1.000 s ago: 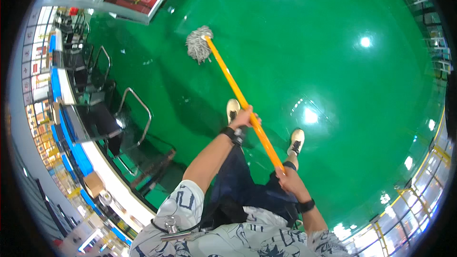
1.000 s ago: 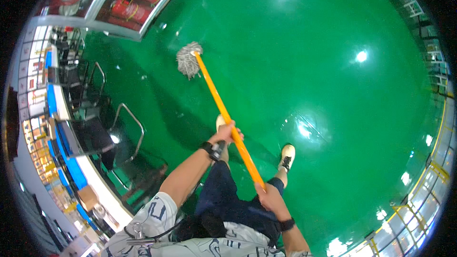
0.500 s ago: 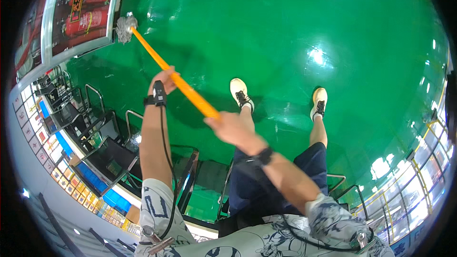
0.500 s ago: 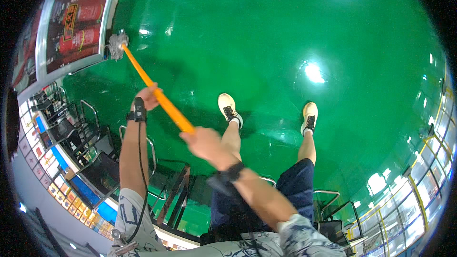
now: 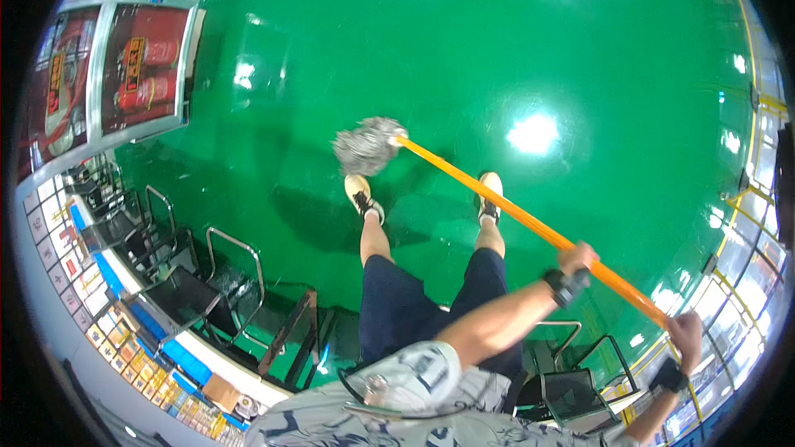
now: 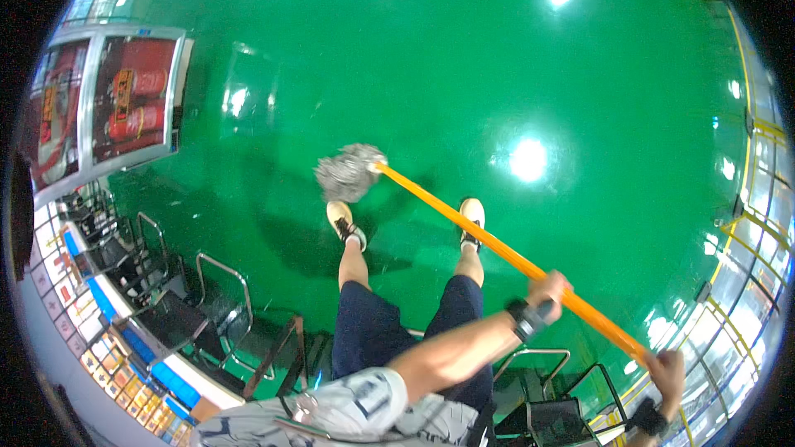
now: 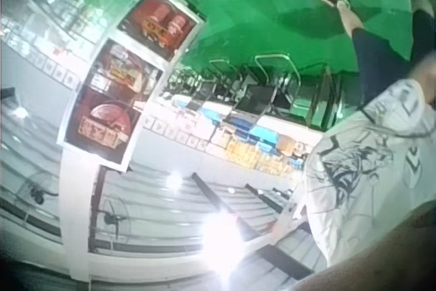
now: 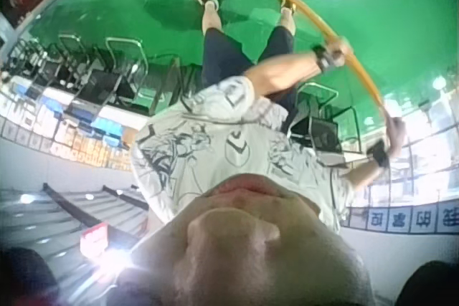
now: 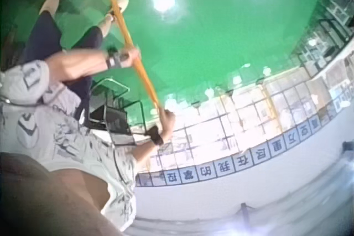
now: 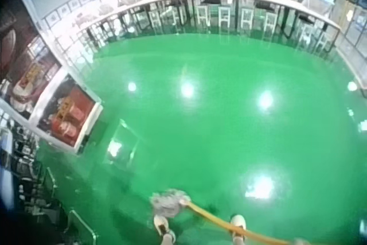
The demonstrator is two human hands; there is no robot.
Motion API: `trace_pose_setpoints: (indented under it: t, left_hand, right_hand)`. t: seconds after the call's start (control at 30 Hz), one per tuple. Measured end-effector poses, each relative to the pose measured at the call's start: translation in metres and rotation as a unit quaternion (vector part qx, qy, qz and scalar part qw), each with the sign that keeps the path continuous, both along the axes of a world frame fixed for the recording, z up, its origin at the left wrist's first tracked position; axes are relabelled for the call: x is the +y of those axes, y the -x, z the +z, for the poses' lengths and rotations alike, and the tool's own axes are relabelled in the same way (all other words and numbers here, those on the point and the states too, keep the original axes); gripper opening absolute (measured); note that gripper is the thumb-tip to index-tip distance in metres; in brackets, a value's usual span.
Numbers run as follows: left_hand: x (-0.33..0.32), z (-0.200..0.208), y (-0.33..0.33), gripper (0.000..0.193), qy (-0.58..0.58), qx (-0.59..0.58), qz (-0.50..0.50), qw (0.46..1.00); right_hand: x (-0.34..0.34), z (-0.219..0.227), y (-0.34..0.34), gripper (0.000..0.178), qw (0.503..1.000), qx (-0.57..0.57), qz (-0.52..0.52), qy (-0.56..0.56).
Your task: The person mops a green floor using a string mop with a yellow handle. They repeatedly move black chairs out of the way to reach the floor underneath, then return the chairs after cleaning each section. The person continues mopping around the room, navigating around furniture and storage bins.
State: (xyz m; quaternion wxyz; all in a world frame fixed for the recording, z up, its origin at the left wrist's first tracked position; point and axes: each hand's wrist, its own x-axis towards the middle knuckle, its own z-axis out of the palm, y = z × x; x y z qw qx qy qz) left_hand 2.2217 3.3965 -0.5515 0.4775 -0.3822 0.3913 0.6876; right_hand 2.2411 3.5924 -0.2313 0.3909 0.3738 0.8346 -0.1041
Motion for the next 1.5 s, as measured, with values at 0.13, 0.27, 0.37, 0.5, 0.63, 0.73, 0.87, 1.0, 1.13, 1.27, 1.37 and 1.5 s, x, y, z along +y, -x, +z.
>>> trace_pose_setpoints:
  t: [0.13,0.27,0.37,0.5,0.63,0.73,0.87,1.0,1.13,1.27,1.37,1.5]
  left_hand:
    - [0.045,0.042,-0.033,0.014,-0.100,-0.278,0.344,0.891]
    - [-0.029,0.029,0.022,0.013,-0.065,-0.300,0.283,0.909]
    - [-0.122,0.015,0.118,0.019,-0.135,-0.160,0.361,0.909]
    - [-0.299,-0.035,0.277,0.024,-0.147,-0.065,0.453,0.877]
    - [-0.547,-0.121,0.377,0.021,-0.021,0.084,0.462,0.883]
    - [-0.717,-0.162,0.387,0.016,0.176,0.181,0.314,0.915]
    - [-0.869,-0.142,0.372,0.030,0.481,0.145,0.072,0.861]
    - [-0.879,-0.110,0.358,0.019,0.320,0.139,0.146,0.926]
    - [-0.733,-0.126,0.323,0.018,0.320,0.138,0.117,0.930]
    - [-0.464,-0.161,0.238,0.006,0.189,0.271,0.294,0.897]
    - [-0.251,-0.141,0.157,0.021,0.344,0.174,0.297,0.874]
    - [-0.067,-0.025,0.053,0.020,-0.080,-0.178,0.365,0.910]
  right_hand:
    - [0.013,0.045,-0.066,0.037,0.986,0.074,-0.150,-0.015]
    - [-0.055,0.004,-0.034,0.041,0.979,-0.050,-0.192,0.052]
    - [-0.141,-0.041,0.055,0.034,0.894,0.210,0.388,-0.072]
    - [-0.288,-0.109,0.205,0.041,0.863,0.273,0.408,-0.122]
    - [-0.489,-0.211,0.288,0.037,0.851,0.300,0.431,-0.025]
    - [-0.654,-0.295,0.309,0.017,0.844,0.248,0.396,0.263]
    - [-0.815,-0.315,0.300,0.031,0.874,0.070,0.153,0.455]
    - [-0.799,-0.280,0.277,0.027,0.854,0.149,0.119,0.484]
    - [-0.626,-0.301,0.257,0.026,0.860,0.135,0.200,0.450]
    - [-0.397,-0.316,0.198,0.018,0.860,0.223,0.319,0.330]
    - [-0.225,-0.268,0.127,0.030,0.900,0.127,0.345,0.235]
    - [-0.044,-0.131,0.042,0.024,0.950,-0.058,0.290,0.103]
